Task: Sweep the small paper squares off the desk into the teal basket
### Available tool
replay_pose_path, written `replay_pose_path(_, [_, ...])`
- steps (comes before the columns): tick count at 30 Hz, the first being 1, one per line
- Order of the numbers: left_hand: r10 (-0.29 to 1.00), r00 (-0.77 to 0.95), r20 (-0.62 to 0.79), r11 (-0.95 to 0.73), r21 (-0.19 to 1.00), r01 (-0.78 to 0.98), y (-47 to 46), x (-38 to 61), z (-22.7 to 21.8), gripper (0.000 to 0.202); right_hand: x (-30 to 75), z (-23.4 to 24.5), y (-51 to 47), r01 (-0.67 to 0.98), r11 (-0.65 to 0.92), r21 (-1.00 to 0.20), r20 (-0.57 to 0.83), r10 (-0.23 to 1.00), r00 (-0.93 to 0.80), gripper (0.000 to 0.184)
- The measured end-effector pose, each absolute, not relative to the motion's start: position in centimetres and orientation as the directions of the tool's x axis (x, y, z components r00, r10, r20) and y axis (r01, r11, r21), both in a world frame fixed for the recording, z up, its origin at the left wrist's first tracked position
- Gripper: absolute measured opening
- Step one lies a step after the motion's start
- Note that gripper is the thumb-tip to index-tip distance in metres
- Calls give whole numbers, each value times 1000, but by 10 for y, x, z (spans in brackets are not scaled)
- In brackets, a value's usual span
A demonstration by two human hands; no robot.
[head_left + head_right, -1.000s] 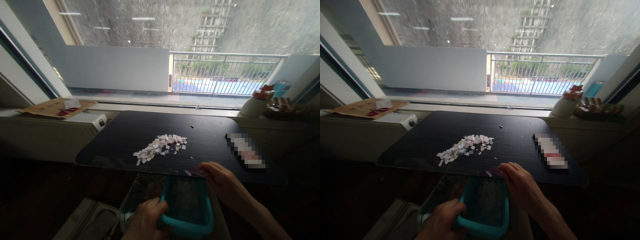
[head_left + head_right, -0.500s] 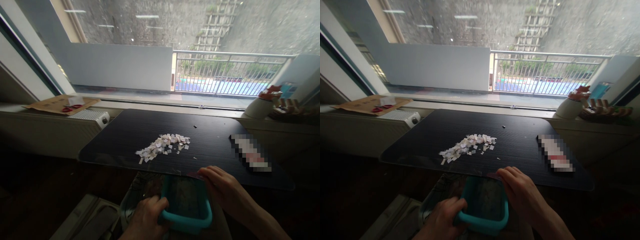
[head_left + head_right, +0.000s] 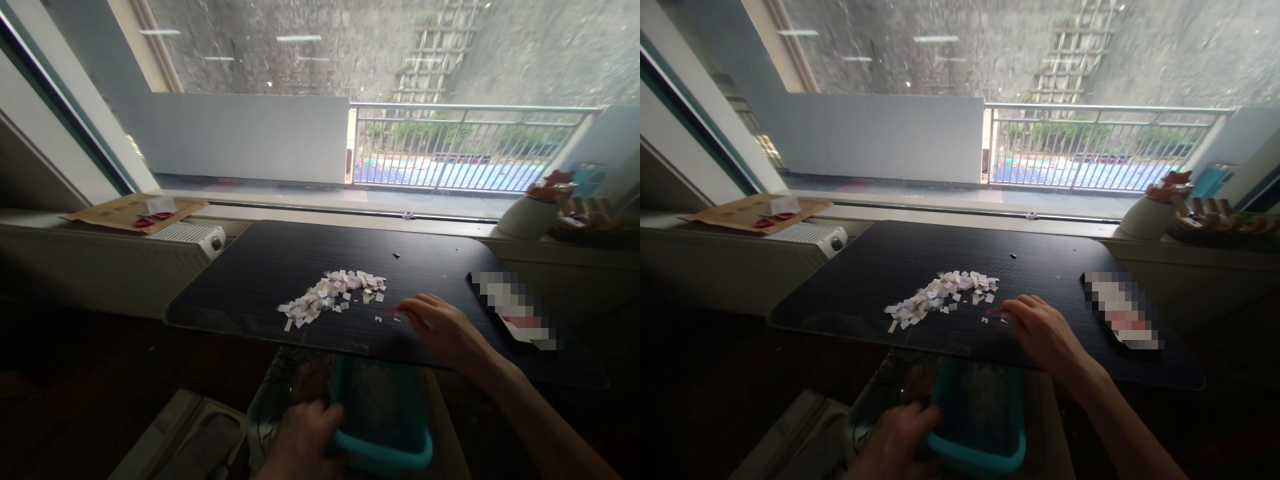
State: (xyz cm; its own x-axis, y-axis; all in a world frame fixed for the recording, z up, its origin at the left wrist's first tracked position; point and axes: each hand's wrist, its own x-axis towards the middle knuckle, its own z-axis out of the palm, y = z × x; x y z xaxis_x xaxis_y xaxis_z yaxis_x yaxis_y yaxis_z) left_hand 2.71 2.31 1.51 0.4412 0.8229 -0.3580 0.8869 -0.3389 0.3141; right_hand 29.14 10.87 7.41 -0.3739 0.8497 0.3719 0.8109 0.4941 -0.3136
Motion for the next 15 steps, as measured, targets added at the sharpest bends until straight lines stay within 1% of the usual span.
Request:
replay_pose_path(2, [809, 448, -380, -340, 320, 884, 25, 28, 15, 17, 295, 75, 115, 845, 451, -287, 402, 858, -321, 23])
replay_pose_path(4, [803, 458, -382, -348, 323, 880, 26, 29, 15, 18, 296, 76, 121, 865, 425, -266, 391, 868, -306, 24])
replay_pose_path(8, [811, 443, -381, -351, 289, 891, 24, 32, 13, 21, 303, 76, 114, 860, 452, -237, 329, 870, -367, 25])
replay_pose_path(11, [813, 433, -390, -350, 268, 898, 22, 33, 13, 21, 306, 78, 104, 830, 498, -252, 331, 850, -409, 24])
replay_pose_path(15, [799, 448, -402, -364, 269, 891, 22, 35, 10, 24, 290, 79, 114, 823, 491, -286, 357, 852, -384, 25])
